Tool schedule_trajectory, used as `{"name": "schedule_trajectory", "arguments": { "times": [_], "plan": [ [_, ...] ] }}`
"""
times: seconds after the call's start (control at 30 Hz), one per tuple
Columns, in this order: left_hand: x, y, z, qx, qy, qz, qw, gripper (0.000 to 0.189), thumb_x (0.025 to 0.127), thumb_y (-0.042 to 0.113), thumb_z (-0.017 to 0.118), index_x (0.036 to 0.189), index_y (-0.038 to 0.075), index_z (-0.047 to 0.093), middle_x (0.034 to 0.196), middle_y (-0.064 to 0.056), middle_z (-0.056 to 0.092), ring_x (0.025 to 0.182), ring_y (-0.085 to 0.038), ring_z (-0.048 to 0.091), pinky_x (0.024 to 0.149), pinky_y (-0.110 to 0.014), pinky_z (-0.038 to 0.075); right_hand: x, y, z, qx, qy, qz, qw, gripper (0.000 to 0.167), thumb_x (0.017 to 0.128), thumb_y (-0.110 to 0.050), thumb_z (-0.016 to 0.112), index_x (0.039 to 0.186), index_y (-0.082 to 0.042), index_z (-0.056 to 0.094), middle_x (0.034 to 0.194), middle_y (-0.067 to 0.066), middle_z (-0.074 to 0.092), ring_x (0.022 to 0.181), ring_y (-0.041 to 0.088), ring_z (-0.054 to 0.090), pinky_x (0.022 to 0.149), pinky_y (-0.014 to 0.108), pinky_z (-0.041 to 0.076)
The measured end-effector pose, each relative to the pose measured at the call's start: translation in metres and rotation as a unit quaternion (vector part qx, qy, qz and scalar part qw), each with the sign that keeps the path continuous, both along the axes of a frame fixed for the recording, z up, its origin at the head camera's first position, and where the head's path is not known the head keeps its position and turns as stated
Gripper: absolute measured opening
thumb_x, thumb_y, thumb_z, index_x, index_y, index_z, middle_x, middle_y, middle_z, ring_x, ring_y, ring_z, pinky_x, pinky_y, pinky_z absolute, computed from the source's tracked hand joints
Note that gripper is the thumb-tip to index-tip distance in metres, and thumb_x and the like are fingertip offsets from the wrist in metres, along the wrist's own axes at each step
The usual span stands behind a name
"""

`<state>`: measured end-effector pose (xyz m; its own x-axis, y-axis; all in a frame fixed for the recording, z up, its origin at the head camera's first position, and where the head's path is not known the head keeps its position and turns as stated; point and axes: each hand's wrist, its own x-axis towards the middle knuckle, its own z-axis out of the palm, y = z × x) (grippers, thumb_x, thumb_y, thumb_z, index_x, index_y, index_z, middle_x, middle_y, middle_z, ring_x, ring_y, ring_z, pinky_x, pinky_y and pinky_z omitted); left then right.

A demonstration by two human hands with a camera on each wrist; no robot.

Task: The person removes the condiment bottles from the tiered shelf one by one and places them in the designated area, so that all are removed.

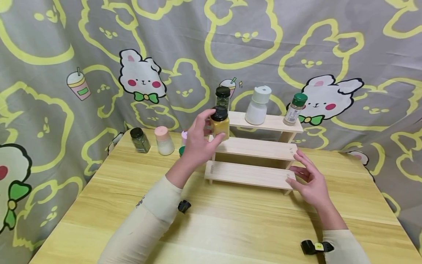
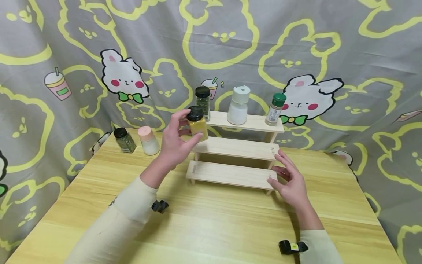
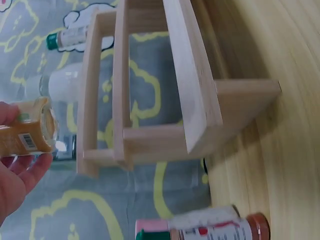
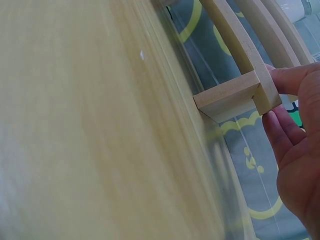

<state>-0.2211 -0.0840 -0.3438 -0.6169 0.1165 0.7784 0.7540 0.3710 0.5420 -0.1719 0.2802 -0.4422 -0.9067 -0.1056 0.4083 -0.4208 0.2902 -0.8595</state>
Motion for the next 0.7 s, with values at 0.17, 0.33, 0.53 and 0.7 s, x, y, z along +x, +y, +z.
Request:
{"name": "schedule_trajectory", "arguments": {
  "times": [0.17, 0.33, 0.53, 0.7],
  "plan": [
    [0.002, -0.016, -0.003, -0.005, -0.008, 0.031, 0.9995, 0.070, 0.084, 0.002, 0.080, 0.141, 0.012, 0.041, 0.125, -0.018, 0.054, 0.101, -0.027, 0.063, 0.076, -0.036, 0.059, -0.007, 0.007, -0.014, -0.005, 0.002, 0.000, 1.0000, 0.083, 0.072, 0.028, 0.072, 0.146, 0.004, 0.045, 0.159, 0.015, 0.029, 0.109, 0.021, 0.063, 0.094, 0.022, 0.048],
    [0.005, -0.033, -0.007, -0.006, -0.021, 0.059, 0.9980, 0.072, 0.083, 0.002, 0.080, 0.141, 0.012, 0.039, 0.124, -0.018, 0.054, 0.100, -0.028, 0.063, 0.076, -0.039, 0.059, -0.010, 0.011, -0.021, 0.000, 0.002, -0.002, 1.0000, 0.084, 0.073, 0.026, 0.074, 0.148, -0.002, 0.046, 0.160, 0.009, 0.030, 0.109, 0.018, 0.063, 0.094, 0.020, 0.047],
    [0.008, -0.049, -0.011, 0.000, -0.024, 0.074, 0.9970, 0.072, 0.083, 0.001, 0.080, 0.141, 0.011, 0.039, 0.122, -0.019, 0.055, 0.097, -0.029, 0.065, 0.077, -0.042, 0.059, -0.011, 0.012, -0.021, 0.003, 0.005, 0.000, 1.0000, 0.085, 0.073, 0.025, 0.074, 0.148, -0.003, 0.046, 0.160, 0.009, 0.030, 0.110, 0.018, 0.063, 0.095, 0.020, 0.047],
    [0.010, -0.062, -0.015, 0.002, -0.028, 0.084, 0.9960, 0.071, 0.084, 0.001, 0.079, 0.142, 0.011, 0.039, 0.125, -0.018, 0.055, 0.100, -0.029, 0.064, 0.077, -0.042, 0.058, -0.007, 0.009, -0.014, 0.000, 0.005, 0.002, 1.0000, 0.084, 0.072, 0.027, 0.073, 0.147, 0.002, 0.045, 0.160, 0.014, 0.029, 0.109, 0.020, 0.063, 0.094, 0.020, 0.048]
  ]
}}
